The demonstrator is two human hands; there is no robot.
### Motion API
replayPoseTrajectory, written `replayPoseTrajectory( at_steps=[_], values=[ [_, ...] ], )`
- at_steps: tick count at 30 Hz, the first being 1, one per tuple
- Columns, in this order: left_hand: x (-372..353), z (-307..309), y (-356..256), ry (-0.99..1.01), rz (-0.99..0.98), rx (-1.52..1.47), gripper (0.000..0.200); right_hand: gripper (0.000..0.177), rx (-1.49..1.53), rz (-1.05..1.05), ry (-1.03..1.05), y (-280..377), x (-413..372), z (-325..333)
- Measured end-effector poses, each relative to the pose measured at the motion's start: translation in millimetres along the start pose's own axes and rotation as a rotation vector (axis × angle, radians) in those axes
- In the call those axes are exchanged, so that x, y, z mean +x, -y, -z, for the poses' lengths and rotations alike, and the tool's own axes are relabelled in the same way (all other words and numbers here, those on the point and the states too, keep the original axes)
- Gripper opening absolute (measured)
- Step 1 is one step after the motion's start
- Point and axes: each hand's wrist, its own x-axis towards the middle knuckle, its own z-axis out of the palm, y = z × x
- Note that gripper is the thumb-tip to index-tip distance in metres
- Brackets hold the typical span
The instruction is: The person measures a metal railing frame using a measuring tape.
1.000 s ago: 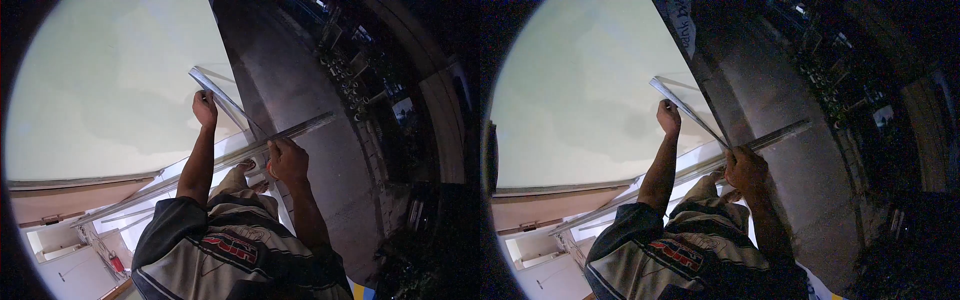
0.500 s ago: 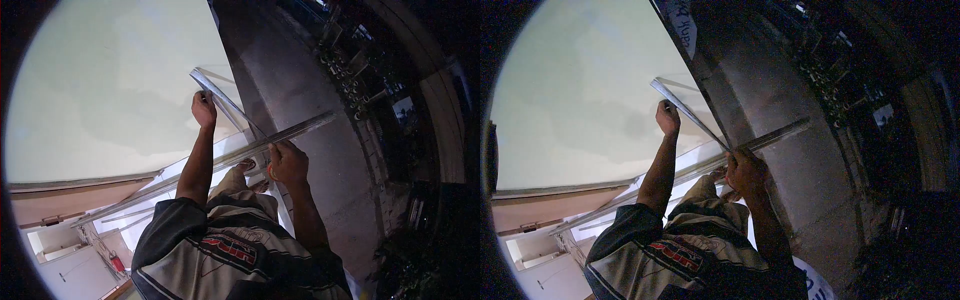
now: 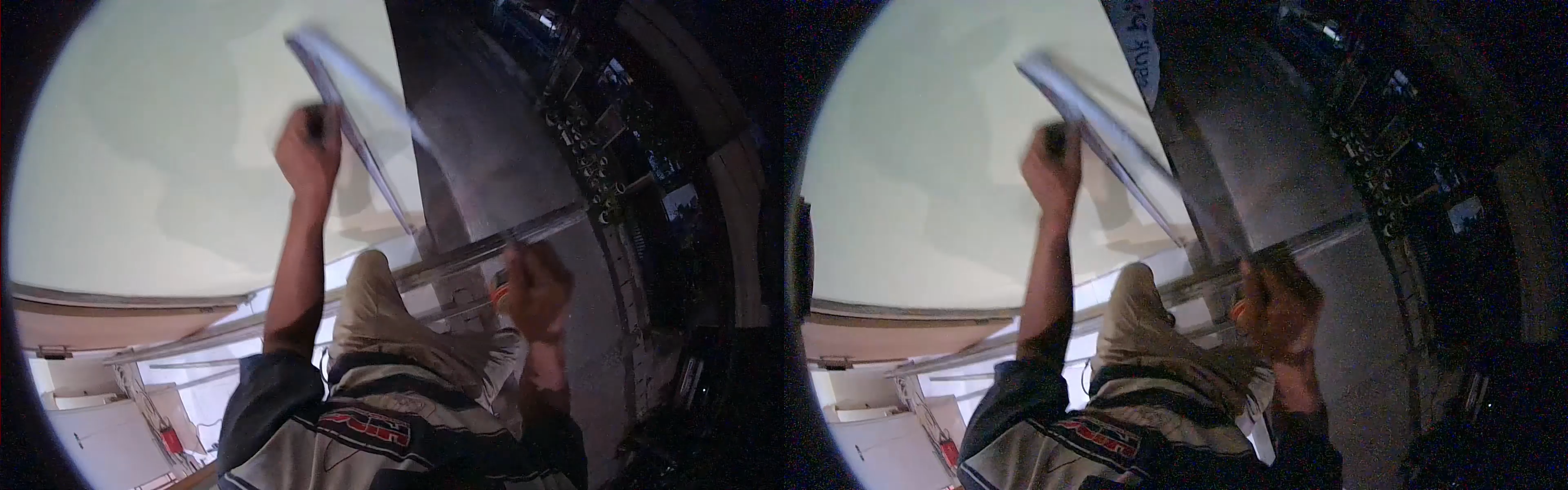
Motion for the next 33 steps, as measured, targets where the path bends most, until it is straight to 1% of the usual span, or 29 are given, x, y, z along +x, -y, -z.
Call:
replayPoseTrajectory(
  at_steps=[1,2,4,6,7,8,9,10,11,12,13,14,15,16,18,19,20,22,23,25,26,28,31,33],
  values=[
    [-2.5,-0.7,0.3,-0.032,-0.007,-0.024,0.024,0.014,0.006,0.002,0.023,-10.9,-14.6,-9.9],
    [0.3,-2.6,-0.4,-0.08,-0.026,-0.051,0.024,0.013,-0.044,0.03,0.004,-23.0,-23.7,-21.4],
    [-1.4,-8.2,3.4,-0.099,-0.084,-0.02,0.029,0.015,-0.093,0.065,-0.051,-41.3,-37.8,-51.9],
    [3.0,-20.2,18.4,-0.196,-0.203,-0.035,0.03,0.018,0.046,-0.238,-0.17,-55.2,-52.3,-78.7],
    [1.8,-23.0,19.4,-0.158,-0.159,-0.188,0.032,0.018,0.044,-0.232,-0.184,-64.0,-59.2,-90.1],
    [0.9,-19.2,15.1,-0.199,-0.239,-0.137,0.034,0.019,0.001,-0.214,-0.201,-73.0,-63.5,-99.9],
    [-3.6,-22.0,6.6,-0.234,-0.202,-0.24,0.027,0.02,-0.041,-0.199,-0.216,-78.5,-67.9,-109.2],
    [-9.2,-21.7,-1.9,-0.257,-0.181,-0.256,0.026,0.02,-0.039,-0.194,-0.225,-78.6,-71.3,-118.4],
    [-14.9,-21.2,-10.5,-0.281,-0.161,-0.273,0.025,0.021,0.068,-0.257,-0.246,-73.8,-70.7,-121.4],
    [-6.7,-27.2,10.4,-0.295,-0.233,-0.167,0.029,0.022,0.178,-0.312,-0.274,-68.5,-67.8,-120.6],
    [1.4,-33.0,31.0,-0.316,-0.303,-0.061,0.034,0.022,0.187,-0.294,-0.299,-71.3,-71.1,-130.2],
    [4.4,-33.2,31.6,-0.374,-0.306,-0.047,0.033,0.023,0.156,-0.281,-0.279,-68.9,-71.8,-134.2],
    [5.3,-31.9,32.7,-0.345,-0.246,-0.11,0.032,0.025,0.125,-0.265,-0.266,-67.3,-72.4,-137.3],
    [6.9,-29.8,33.1,-0.316,-0.189,-0.175,0.031,0.025,0.132,-0.241,-0.303,-63.2,-70.6,-137.2],
    [4.1,-26.4,33.0,-0.298,-0.125,-0.252,0.029,0.027,0.136,-0.212,-0.256,-54.7,-71.5,-141.3],
    [6.2,-26.4,39.1,-0.304,-0.141,-0.269,0.028,0.027,0.223,-0.238,-0.278,-47.7,-70.8,-146.2],
    [6.2,-24.5,39.5,-0.294,-0.151,-0.271,0.028,0.027,0.228,-0.225,-0.296,-42.3,-69.6,-148.1],
    [4.1,-20.6,36.2,-0.286,-0.129,-0.269,0.027,0.028,0.273,-0.281,-0.34,-33.0,-65.7,-149.6],
    [1.7,-17.3,33.1,-0.279,-0.114,-0.244,0.028,0.028,0.281,-0.267,-0.36,-33.0,-63.8,-149.8],
    [-0.6,-19.0,26.8,-0.259,-0.105,-0.263,0.026,0.018,0.22,-0.196,-0.333,-42.7,-65.8,-148.3],
    [-2.0,-16.9,24.9,-0.245,-0.1,-0.264,0.025,0.018,0.22,-0.19,-0.343,-40.8,-64.5,-146.5],
    [-2.8,-18.3,24.6,-0.26,-0.108,-0.264,0.025,0.017,0.146,-0.21,-0.285,-39.0,-65.0,-141.0],
    [-2.3,-18.9,25.5,-0.276,-0.111,-0.259,0.026,0.02,0.161,-0.185,-0.33,-40.6,-63.1,-143.8],
    [-3.1,-18.9,25.0,-0.28,-0.113,-0.258,0.026,0.021,0.169,-0.211,-0.309,-37.8,-62.6,-142.1]
  ],
)
